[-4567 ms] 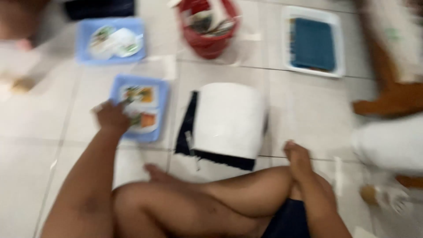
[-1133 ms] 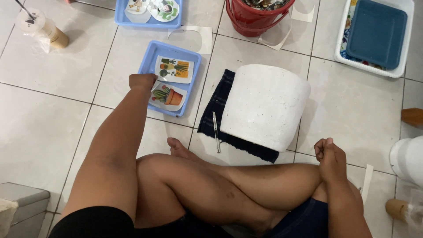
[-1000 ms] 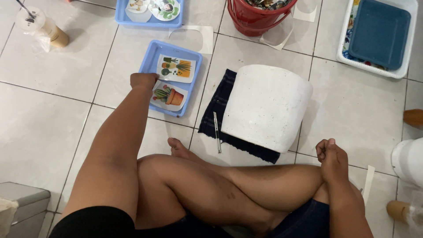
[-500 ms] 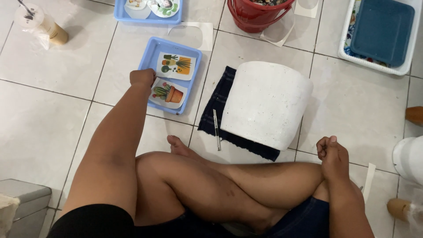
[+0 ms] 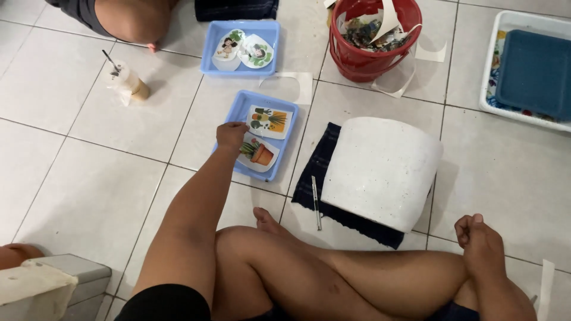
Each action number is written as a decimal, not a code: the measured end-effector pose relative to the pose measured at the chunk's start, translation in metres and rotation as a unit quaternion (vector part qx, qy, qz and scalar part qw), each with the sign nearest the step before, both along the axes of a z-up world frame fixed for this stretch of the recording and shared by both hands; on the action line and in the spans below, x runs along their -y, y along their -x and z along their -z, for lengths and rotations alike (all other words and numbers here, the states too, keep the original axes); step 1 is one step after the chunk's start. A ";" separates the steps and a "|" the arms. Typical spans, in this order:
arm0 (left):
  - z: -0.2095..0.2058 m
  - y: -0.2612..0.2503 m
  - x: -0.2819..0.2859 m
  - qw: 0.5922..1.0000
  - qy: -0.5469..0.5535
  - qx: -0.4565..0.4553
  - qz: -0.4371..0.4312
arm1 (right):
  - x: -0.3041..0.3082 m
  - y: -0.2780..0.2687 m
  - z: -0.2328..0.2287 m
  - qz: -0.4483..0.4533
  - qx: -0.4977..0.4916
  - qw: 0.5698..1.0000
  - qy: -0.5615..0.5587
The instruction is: Cutting out printed cactus decals from a sheet using scissors and organizing them in a tray.
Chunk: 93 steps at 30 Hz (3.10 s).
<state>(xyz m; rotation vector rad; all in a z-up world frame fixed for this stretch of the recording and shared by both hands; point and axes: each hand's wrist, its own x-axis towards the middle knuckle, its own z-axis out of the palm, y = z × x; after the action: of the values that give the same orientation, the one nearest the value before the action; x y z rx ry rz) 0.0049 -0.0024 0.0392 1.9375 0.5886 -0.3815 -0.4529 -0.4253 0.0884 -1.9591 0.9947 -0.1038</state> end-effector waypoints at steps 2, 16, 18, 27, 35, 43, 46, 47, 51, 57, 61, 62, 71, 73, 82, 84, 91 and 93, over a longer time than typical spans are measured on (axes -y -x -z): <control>0.009 -0.004 -0.001 1.000 0.001 0.028 0.008 | 0.000 0.000 0.000 0.008 0.000 1.000 -0.007; 0.025 -0.013 0.001 0.980 -0.161 0.025 0.110 | 0.004 0.001 0.006 0.000 0.029 0.999 -0.020; 0.028 -0.012 0.002 0.974 -0.182 0.025 0.131 | 0.004 0.002 0.008 0.018 0.024 0.999 -0.033; 0.032 -0.018 -0.011 0.950 -0.246 0.033 0.188 | 0.002 -0.002 0.001 0.023 0.021 0.999 -0.042; 0.069 -0.031 -0.022 0.924 -0.273 0.148 0.223 | 0.038 0.002 0.077 0.059 0.037 0.997 -0.031; 0.122 -0.045 -0.036 0.829 -0.340 0.360 0.260 | 0.023 0.002 0.065 0.112 0.087 0.988 -0.053; 0.141 -0.046 -0.027 0.941 -0.136 0.230 0.208 | 0.002 -0.006 0.015 0.038 0.089 0.994 -0.059; 0.150 -0.048 -0.028 0.948 -0.185 0.190 0.178 | -0.001 -0.009 0.009 0.036 0.081 0.994 -0.061; 0.154 -0.047 -0.036 0.945 -0.215 0.162 0.183 | -0.003 -0.010 0.004 0.029 0.075 0.995 -0.064; 0.112 -0.050 -0.056 0.829 -0.399 0.160 0.358 | 0.007 -0.006 0.028 0.056 0.054 0.996 -0.051; 0.169 -0.081 -0.059 0.852 -0.466 0.180 0.158 | 0.081 0.045 0.163 -0.109 0.165 0.980 0.028; 0.165 -0.081 -0.060 0.867 -0.426 0.186 0.181 | 0.077 0.041 0.148 -0.068 0.112 0.990 0.049; 0.032 -0.022 -0.020 0.948 -0.270 0.078 0.152 | 0.002 -0.004 -0.006 -0.007 0.002 1.000 -0.013; 0.027 -0.021 -0.016 0.957 -0.248 0.078 0.125 | -0.004 -0.005 -0.015 -0.003 -0.004 1.000 -0.010; 0.040 -0.022 -0.014 0.956 -0.241 0.067 0.151 | -0.002 -0.002 -0.010 0.003 0.031 0.999 -0.026; 0.037 -0.027 -0.015 0.951 -0.247 0.034 0.182 | -0.004 -0.006 -0.014 0.012 -0.004 1.000 -0.019; 0.051 -0.031 -0.028 0.969 -0.207 0.015 0.136 | 0.007 -0.004 0.008 0.005 0.042 0.999 -0.030; 0.089 -0.055 -0.028 0.940 -0.271 0.098 0.181 | 0.027 -0.003 0.027 0.037 0.021 0.998 -0.051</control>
<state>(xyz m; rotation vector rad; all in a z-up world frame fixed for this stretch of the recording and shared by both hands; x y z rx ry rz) 0.0599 0.0261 -0.0497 2.5935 0.2088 -0.2626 -0.4502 -0.4524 0.0617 -1.8203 1.0252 -0.1337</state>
